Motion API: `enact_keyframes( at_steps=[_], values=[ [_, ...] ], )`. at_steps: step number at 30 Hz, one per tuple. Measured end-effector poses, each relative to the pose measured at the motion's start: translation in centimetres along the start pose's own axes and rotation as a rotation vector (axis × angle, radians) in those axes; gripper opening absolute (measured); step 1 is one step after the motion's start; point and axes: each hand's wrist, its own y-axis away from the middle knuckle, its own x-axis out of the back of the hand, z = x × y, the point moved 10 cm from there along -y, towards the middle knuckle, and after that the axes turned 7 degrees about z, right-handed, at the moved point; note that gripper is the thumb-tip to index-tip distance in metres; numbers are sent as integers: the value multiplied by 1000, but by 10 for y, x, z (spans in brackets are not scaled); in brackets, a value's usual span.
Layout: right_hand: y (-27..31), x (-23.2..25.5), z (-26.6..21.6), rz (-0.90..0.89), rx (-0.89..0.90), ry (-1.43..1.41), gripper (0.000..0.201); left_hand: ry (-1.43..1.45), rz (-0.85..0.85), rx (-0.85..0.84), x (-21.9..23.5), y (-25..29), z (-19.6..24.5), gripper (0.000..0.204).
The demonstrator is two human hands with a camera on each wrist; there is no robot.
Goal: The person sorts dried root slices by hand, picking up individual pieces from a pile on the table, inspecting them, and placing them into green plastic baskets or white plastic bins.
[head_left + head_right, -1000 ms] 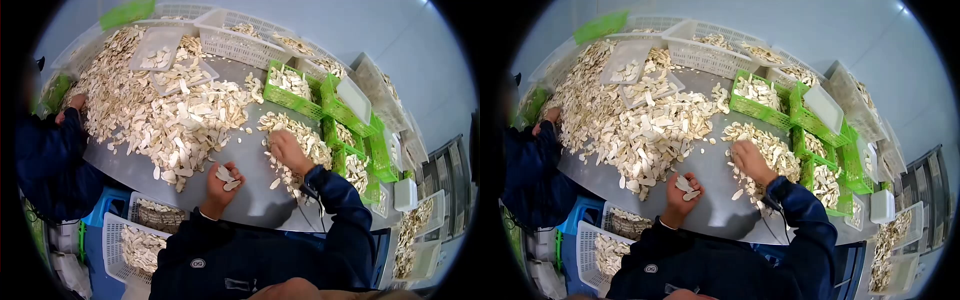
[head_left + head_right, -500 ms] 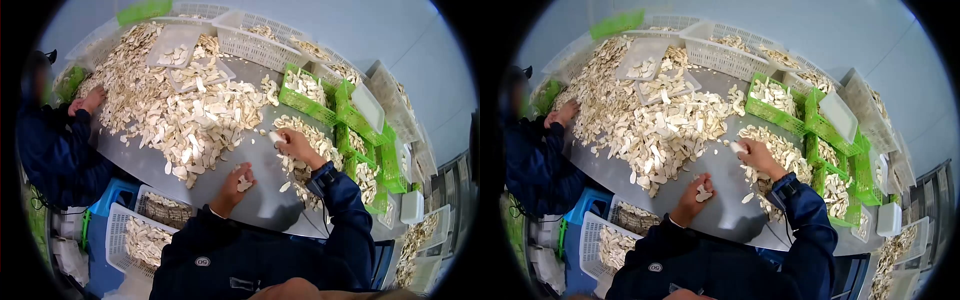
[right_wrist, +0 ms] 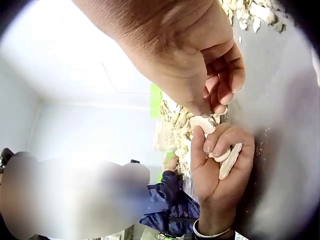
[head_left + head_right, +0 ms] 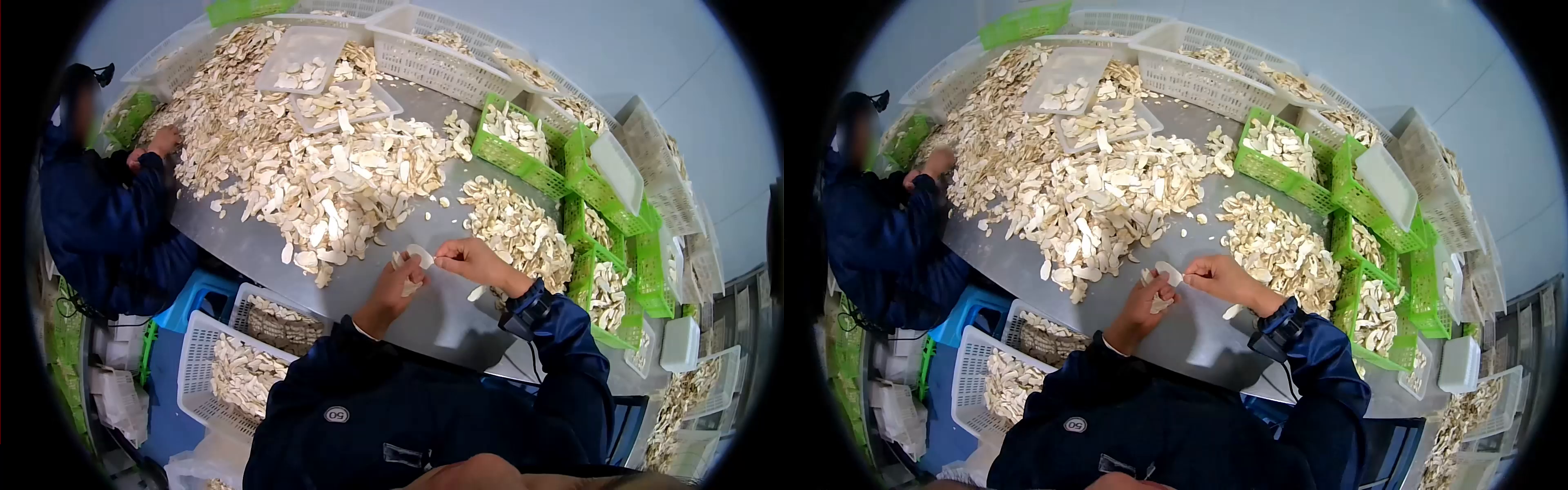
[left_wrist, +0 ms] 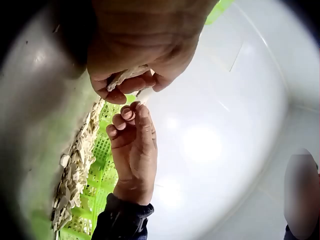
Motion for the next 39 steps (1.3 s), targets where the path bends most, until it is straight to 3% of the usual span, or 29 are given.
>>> enact_keyframes(
  at_steps=[7,10,13,16,17,19,23,25,27,28,31,33,34,36,37,39],
  values=[
    [4,-2,-19,2,145,86,15,262,28,137,2,-6,-9,13],
    [0,11,-10,170,100,293,19,0,36,-20,14,-12,-9,11],
    [4,-11,-10,-22,-122,-35,24,-42,22,-41,8,-10,-6,9],
    [0,-12,-20,-119,73,316,29,152,38,57,5,-7,-10,5],
    [-1,-6,-15,-119,38,265,28,290,49,131,3,-6,-14,4],
    [-5,6,-4,-130,-26,162,26,304,24,150,3,-7,-15,7],
    [-16,93,2,224,-89,-160,23,183,-34,99,4,-7,-13,14],
    [-17,117,-15,255,15,-170,25,91,-95,28,0,-6,-10,15],
    [-22,107,-8,133,-3,-162,26,7,-102,-40,3,-4,-7,16],
    [-24,89,-9,-16,-11,-84,25,-31,-91,-63,4,-6,-9,16],
    [-29,42,-29,-373,0,142,24,76,-160,-6,15,-14,-22,33],
    [-41,22,-55,-504,25,262,23,181,-176,67,1,-6,-17,23],
    [-59,25,-72,-443,103,273,24,294,-189,146,-8,1,-13,18],
    [-109,46,-92,-200,179,144,26,179,-137,95,-6,-1,-11,18],
    [-122,62,-114,-5,158,-100,24,125,-111,68,-4,-2,-10,20],
    [-140,81,-125,288,166,-287,23,248,-92,156,-4,-2,-14,19]
  ],
)
